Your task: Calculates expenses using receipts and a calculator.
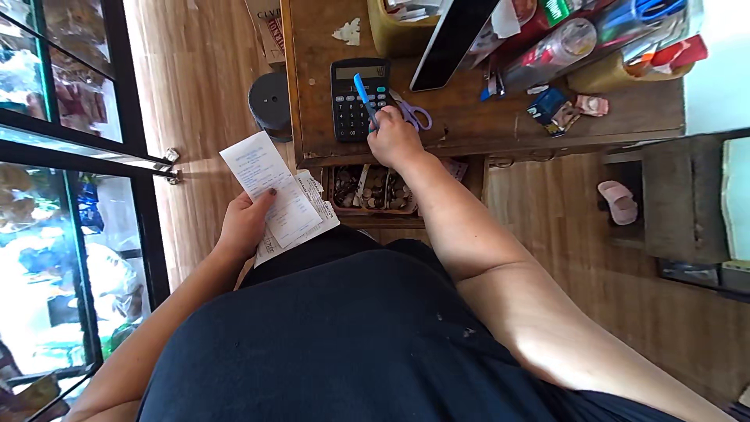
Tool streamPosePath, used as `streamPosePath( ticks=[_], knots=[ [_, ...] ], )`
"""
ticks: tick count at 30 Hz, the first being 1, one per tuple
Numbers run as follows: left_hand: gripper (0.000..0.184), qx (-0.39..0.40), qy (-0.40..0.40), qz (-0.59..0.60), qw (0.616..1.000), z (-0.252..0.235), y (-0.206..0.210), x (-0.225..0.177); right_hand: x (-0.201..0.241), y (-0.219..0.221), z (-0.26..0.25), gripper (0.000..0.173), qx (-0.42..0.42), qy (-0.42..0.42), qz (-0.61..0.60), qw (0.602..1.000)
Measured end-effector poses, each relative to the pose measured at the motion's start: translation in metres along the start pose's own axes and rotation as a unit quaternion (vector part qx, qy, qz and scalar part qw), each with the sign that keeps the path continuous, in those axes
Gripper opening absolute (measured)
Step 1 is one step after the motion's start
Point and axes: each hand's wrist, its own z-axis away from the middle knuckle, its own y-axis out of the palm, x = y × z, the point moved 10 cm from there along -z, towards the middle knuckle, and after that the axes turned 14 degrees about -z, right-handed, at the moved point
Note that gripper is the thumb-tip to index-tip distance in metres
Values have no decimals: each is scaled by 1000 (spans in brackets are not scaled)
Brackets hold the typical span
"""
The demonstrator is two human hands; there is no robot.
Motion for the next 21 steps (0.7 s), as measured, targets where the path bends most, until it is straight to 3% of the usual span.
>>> streamPosePath(
  ticks=[10, 16, 21],
  knots=[
    [17, 6, 3, 11, 1000, 1, 1, 5, 4, 5, -2, 38, 19, 13, 16, 1000],
    [18, -2, -2, -1, 1000, 2, -3, 7, 26, 30, 37, 28, 46, -151, -45, 986],
    [18, 1, 2, 2, 1000, 2, -2, 6, 16, 45, 48, 26, 72, -153, -34, 985]
  ],
)
